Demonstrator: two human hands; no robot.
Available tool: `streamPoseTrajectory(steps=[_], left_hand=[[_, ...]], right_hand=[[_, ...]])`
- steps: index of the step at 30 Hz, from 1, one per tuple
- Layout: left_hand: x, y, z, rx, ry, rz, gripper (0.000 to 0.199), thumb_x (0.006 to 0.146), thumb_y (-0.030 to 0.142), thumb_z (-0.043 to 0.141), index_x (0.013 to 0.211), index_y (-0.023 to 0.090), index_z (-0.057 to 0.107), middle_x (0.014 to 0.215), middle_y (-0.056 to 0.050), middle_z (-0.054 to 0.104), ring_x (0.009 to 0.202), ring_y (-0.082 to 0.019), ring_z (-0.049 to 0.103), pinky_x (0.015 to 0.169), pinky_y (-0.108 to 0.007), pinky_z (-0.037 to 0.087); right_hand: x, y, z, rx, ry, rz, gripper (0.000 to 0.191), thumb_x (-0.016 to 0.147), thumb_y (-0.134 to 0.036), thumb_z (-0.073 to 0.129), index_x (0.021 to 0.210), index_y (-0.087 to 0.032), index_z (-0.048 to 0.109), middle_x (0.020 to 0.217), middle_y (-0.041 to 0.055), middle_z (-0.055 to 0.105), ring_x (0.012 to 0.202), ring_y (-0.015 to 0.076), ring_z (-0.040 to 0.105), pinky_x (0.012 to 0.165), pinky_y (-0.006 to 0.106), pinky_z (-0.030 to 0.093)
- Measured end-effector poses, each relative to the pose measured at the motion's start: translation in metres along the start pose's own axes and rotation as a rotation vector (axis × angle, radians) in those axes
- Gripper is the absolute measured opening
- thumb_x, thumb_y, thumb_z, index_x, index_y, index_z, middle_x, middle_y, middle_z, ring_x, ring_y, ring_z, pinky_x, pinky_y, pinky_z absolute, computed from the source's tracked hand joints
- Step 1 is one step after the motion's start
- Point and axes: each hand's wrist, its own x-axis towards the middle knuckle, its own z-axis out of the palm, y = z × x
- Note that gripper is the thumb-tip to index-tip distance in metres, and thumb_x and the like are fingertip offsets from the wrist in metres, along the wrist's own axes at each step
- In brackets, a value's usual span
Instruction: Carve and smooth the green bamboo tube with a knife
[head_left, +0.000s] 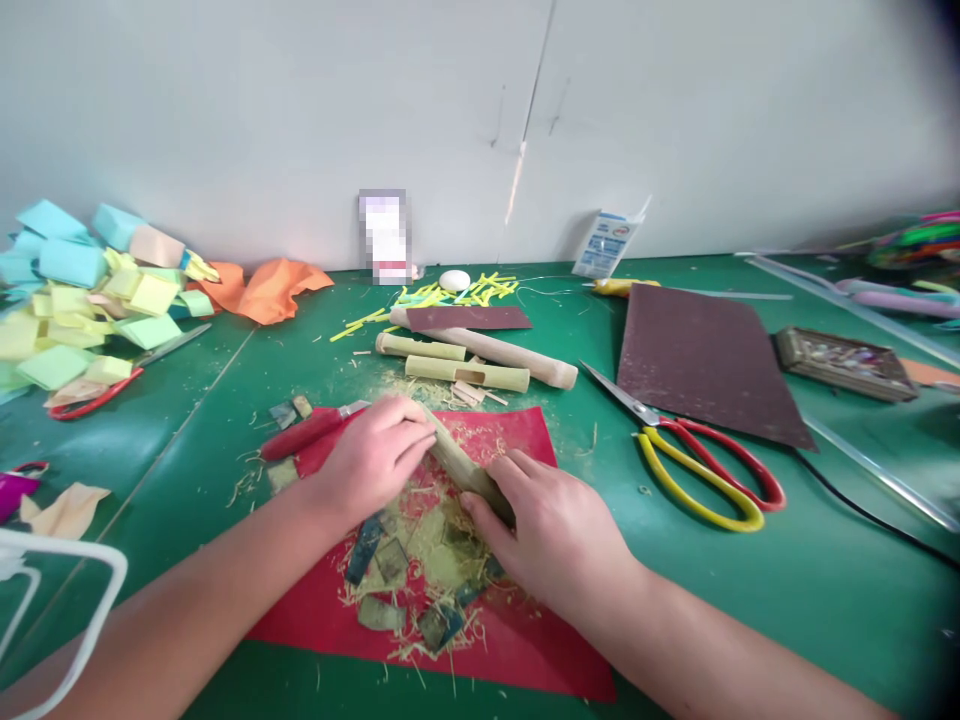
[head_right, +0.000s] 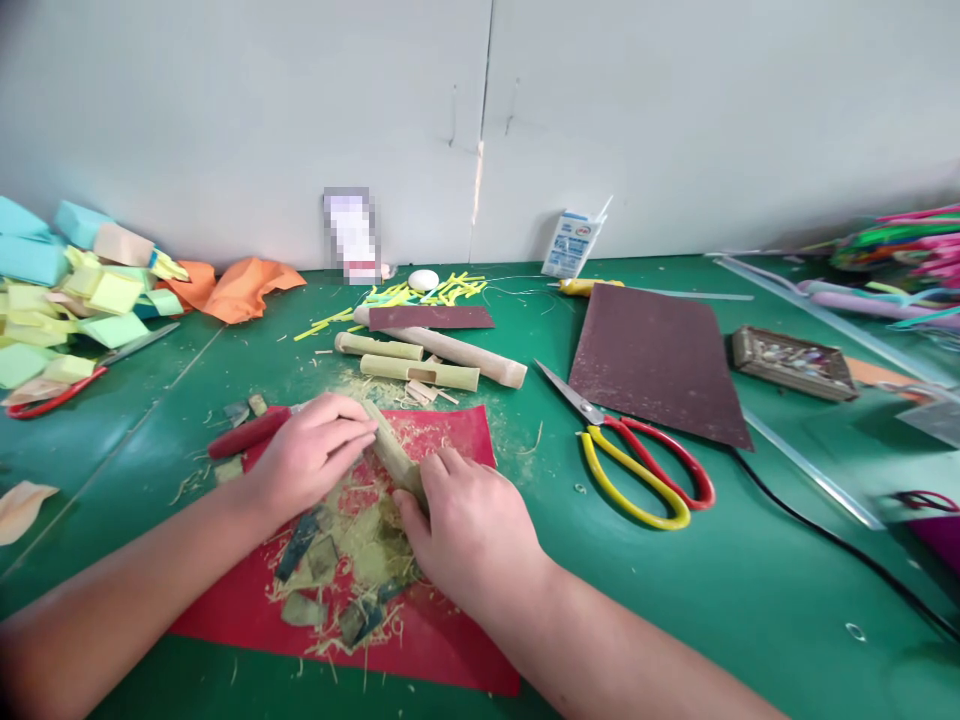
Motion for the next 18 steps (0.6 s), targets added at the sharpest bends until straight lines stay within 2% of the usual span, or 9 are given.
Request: streamPoseTrajectory(steps=[2,7,11,15,18], left_hand=[[0.0002,0.0009,0.0004,-0.010,-0.030,0.027,0.013,0.089,0.016,0.053,0.095,0.015,0.064,0.094,-0.007,0.062,0.088,-0.016,0.058,0.081,-0.031,0.050],[0.0023,-0.0017,-0.0007,0.087,0.014,0.027,0.014,0.090,0.017,0.051,0.092,0.016,0.065,0.092,-0.007,0.061,0.086,-0.017,0.058,0.080,-0.033,0.050],[0.0017,0.0035,0.0001,0.047,-0.073,0.092,0.014,0.090,0.016,0.051,0.096,0.017,0.064,0.092,-0.006,0.062,0.086,-0.016,0.058,0.079,-0.031,0.050],[0.0017,0.0003,-0.0008,0.098,-0.011,0.052,0.013,0.089,0.017,0.052,0.092,0.015,0.064,0.090,-0.007,0.061,0.085,-0.017,0.056,0.078,-0.033,0.049],[0.0024,-0.0014,-0.0011,0.056,-0.053,0.076,0.012,0.089,0.015,0.053,0.091,0.015,0.064,0.091,-0.007,0.061,0.086,-0.016,0.056,0.079,-0.031,0.049]], right_hand=[[-0.0001,-0.0005,-0.0005,-0.005,0.002,-0.002,0.021,0.087,-0.036,0.048,0.074,-0.019,0.052,0.072,0.0016,0.057,0.062,0.0142,0.051,0.054,0.027,0.027],[-0.0006,-0.0008,-0.0018,-0.011,0.034,-0.017,0.023,0.087,-0.036,0.046,0.073,-0.019,0.053,0.071,0.0016,0.057,0.060,0.0132,0.050,0.053,0.027,0.027],[-0.0006,-0.0005,-0.0014,-0.009,0.031,-0.022,0.021,0.086,-0.035,0.048,0.074,-0.019,0.053,0.071,0.0017,0.057,0.060,0.0130,0.050,0.053,0.027,0.027],[-0.0007,-0.0012,-0.0011,0.001,0.018,-0.005,0.023,0.088,-0.037,0.047,0.074,-0.019,0.053,0.071,0.0015,0.057,0.061,0.0136,0.050,0.053,0.027,0.027],[-0.0010,-0.0012,-0.0014,0.000,0.001,-0.006,0.023,0.087,-0.037,0.047,0.074,-0.019,0.053,0.072,0.0013,0.056,0.061,0.0139,0.050,0.053,0.027,0.027]])
